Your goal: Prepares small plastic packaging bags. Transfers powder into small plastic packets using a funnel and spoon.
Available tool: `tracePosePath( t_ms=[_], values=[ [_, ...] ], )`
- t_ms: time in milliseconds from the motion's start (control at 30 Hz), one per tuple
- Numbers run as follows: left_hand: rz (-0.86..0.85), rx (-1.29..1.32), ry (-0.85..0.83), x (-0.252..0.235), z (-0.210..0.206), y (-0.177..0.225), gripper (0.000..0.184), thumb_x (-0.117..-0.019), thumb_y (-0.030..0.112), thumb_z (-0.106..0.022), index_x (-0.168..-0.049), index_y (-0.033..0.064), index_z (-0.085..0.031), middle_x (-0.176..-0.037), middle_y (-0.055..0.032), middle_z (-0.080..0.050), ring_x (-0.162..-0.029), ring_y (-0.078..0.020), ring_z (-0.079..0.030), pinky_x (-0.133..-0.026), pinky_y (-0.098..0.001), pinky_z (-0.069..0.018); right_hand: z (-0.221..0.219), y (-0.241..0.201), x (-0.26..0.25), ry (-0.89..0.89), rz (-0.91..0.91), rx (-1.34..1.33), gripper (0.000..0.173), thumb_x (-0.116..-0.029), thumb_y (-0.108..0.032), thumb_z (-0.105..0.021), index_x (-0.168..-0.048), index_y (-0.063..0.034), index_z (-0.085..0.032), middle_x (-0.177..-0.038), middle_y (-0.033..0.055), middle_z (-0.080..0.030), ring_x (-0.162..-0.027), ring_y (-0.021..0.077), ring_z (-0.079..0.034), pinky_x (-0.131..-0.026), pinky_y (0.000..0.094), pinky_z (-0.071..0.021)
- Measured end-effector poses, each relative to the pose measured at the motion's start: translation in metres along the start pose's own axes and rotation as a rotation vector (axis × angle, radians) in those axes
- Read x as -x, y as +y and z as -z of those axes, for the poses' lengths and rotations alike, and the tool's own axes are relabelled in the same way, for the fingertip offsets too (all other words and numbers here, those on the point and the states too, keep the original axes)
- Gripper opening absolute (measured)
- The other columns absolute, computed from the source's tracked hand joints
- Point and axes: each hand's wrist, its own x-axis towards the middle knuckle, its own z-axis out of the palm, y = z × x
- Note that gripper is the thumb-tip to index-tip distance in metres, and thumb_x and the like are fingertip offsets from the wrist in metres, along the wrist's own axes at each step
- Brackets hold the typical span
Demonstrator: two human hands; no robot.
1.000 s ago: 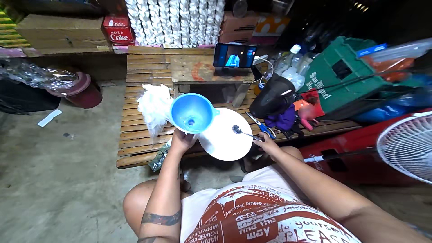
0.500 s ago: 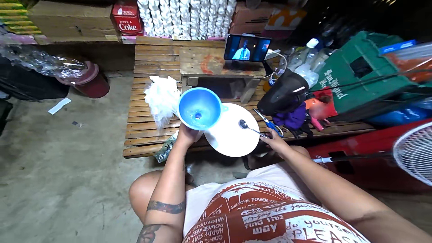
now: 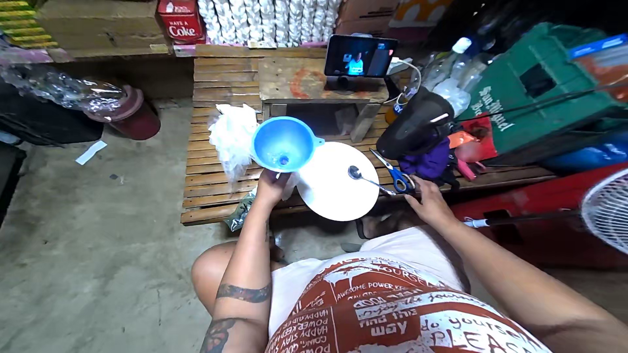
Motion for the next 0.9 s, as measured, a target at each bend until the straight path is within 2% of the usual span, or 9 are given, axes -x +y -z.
tracePosePath(
  t_ms=[133, 233, 300, 400, 533, 667, 733, 800, 900],
  values=[
    [0.101, -0.058, -0.018, 0.012, 0.003, 0.015, 0.038, -0.1044, 0.019, -0.060, -0.138, 0.0029, -0.055, -0.133, -0.0125, -0.064, -0.119, -0.0164, -0.064, -0.105, -0.0373, -0.0509, 0.004, 0.042, 0.017, -0.009, -0.018, 0.070, 0.061, -0.1032, -0.028, -0.059, -0.156, -0.0052, -0.039, -0.153, 0.0302, -0.043, -0.139, 0.0502, -0.045, -0.111, 0.0657, -0.0387],
    [0.068, -0.032, 0.003, 0.011, -0.001, 0.011, 0.034, -0.1026, 0.012, -0.061, -0.132, -0.0036, -0.058, -0.128, -0.0149, -0.066, -0.116, -0.0132, -0.065, -0.103, -0.0338, -0.0518, -0.005, 0.075, 0.033, -0.027, 0.020, 0.081, 0.051, -0.1053, -0.030, -0.051, -0.148, -0.0019, -0.050, -0.147, 0.0285, -0.050, -0.138, 0.0466, -0.047, -0.115, 0.0621, -0.0356],
    [0.049, -0.027, 0.029, 0.004, -0.010, 0.003, 0.032, -0.1004, 0.008, -0.059, -0.127, -0.0100, -0.058, -0.120, -0.0186, -0.068, -0.112, -0.0137, -0.066, -0.101, -0.0326, -0.0526, -0.010, 0.078, 0.038, -0.021, 0.052, 0.101, 0.043, -0.1073, -0.030, -0.047, -0.140, -0.0059, -0.060, -0.144, 0.0237, -0.056, -0.138, 0.0439, -0.049, -0.115, 0.0632, -0.0344],
    [-0.044, -0.086, -0.054, 0.017, -0.019, 0.003, 0.032, -0.0999, 0.005, -0.060, -0.129, -0.0079, -0.058, -0.122, -0.0208, -0.068, -0.113, -0.0218, -0.067, -0.102, -0.0405, -0.0530, -0.011, 0.064, 0.036, -0.059, -0.017, 0.150, 0.042, -0.1080, -0.032, -0.046, -0.141, -0.0112, -0.061, -0.147, 0.0193, -0.056, -0.142, 0.0415, -0.045, -0.116, 0.0647, -0.0292],
    [-0.236, -0.236, -0.207, 0.016, -0.030, 0.002, 0.036, -0.0979, 0.008, -0.060, -0.130, -0.0064, -0.058, -0.119, -0.0225, -0.068, -0.114, -0.0282, -0.067, -0.102, -0.0475, -0.0519, -0.011, 0.062, 0.031, -0.067, -0.025, 0.158, 0.042, -0.1074, -0.034, -0.047, -0.139, -0.0115, -0.063, -0.147, 0.0193, -0.055, -0.142, 0.0420, -0.044, -0.114, 0.0666, -0.0286],
    [-0.175, -0.164, -0.169, 0.005, -0.026, 0.004, 0.035, -0.0983, 0.005, -0.057, -0.129, -0.0112, -0.059, -0.121, -0.0243, -0.068, -0.118, -0.0255, -0.066, -0.107, -0.0436, -0.0489, -0.011, 0.055, 0.028, -0.082, -0.026, 0.174, 0.041, -0.1070, -0.033, -0.048, -0.138, -0.0118, -0.064, -0.146, 0.0179, -0.057, -0.142, 0.0417, -0.044, -0.113, 0.0676, -0.0283],
    [-0.144, -0.109, -0.067, 0.005, -0.019, 0.005, 0.031, -0.0968, 0.003, -0.058, -0.123, -0.0136, -0.060, -0.117, -0.0237, -0.069, -0.113, -0.0178, -0.067, -0.103, -0.0343, -0.0513, -0.011, 0.055, 0.028, -0.084, -0.027, 0.178, 0.041, -0.1071, -0.033, -0.048, -0.138, -0.0120, -0.064, -0.146, 0.0182, -0.057, -0.142, 0.0417, -0.044, -0.113, 0.0675, -0.0283],
    [-0.126, -0.086, 0.048, 0.003, -0.006, 0.002, 0.029, -0.0961, 0.002, -0.059, -0.118, -0.0159, -0.062, -0.115, -0.0252, -0.068, -0.110, -0.0169, -0.067, -0.101, -0.0328, -0.0517, -0.010, 0.055, 0.028, -0.096, -0.032, 0.181, 0.041, -0.1072, -0.033, -0.048, -0.138, -0.0123, -0.064, -0.146, 0.0184, -0.056, -0.143, 0.0417, -0.043, -0.113, 0.0673, -0.0285],
    [-0.081, 0.041, 0.157, -0.007, 0.014, 0.000, 0.026, -0.1005, 0.005, -0.057, -0.121, -0.0102, -0.060, -0.113, -0.0127, -0.070, -0.108, -0.0098, -0.066, -0.100, -0.0316, -0.0536, -0.008, 0.054, 0.028, -0.126, -0.049, 0.189, 0.041, -0.1078, -0.033, -0.046, -0.139, -0.0132, -0.063, -0.148, 0.0171, -0.056, -0.144, 0.0410, -0.042, -0.113, 0.0666, -0.0281]
  ],
)
